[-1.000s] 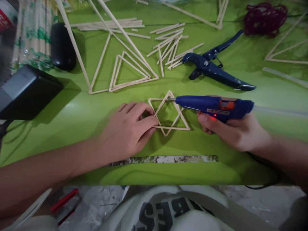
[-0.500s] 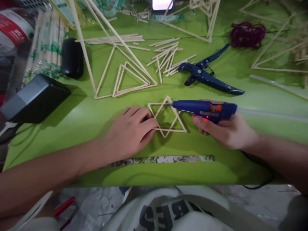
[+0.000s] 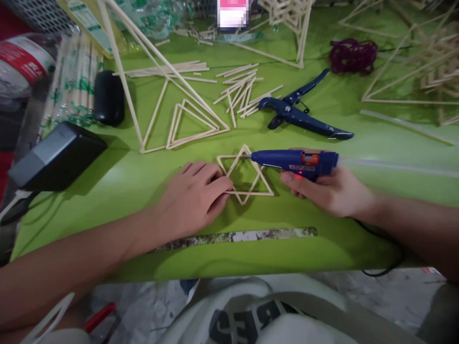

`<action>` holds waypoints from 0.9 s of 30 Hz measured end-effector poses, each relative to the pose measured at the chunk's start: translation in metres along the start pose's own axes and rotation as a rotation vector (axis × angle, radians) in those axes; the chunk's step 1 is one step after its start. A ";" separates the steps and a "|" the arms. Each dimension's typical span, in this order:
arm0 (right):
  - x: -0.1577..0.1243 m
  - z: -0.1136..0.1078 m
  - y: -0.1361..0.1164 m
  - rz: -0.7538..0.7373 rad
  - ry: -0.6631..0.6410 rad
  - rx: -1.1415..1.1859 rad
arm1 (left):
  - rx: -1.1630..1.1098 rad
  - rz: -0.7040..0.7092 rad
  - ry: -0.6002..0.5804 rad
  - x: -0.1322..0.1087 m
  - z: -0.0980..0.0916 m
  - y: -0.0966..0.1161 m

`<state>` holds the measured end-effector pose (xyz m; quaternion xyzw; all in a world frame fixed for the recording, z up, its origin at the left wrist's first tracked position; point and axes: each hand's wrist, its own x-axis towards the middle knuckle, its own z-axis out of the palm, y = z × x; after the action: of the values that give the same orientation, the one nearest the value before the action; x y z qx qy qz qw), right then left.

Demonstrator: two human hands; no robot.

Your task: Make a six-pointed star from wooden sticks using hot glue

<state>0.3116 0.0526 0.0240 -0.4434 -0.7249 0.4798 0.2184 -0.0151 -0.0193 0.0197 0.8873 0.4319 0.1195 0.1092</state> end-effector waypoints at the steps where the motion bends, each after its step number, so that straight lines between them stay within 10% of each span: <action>1: 0.000 0.000 -0.001 0.006 -0.001 -0.001 | -0.001 -0.002 -0.002 0.000 0.000 0.000; 27: -0.004 0.003 0.003 0.102 0.022 0.061 | 0.028 -0.022 0.019 0.001 0.000 0.001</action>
<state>0.3126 0.0485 0.0199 -0.4782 -0.6841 0.5071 0.2150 -0.0135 -0.0187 0.0204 0.8829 0.4441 0.1207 0.0937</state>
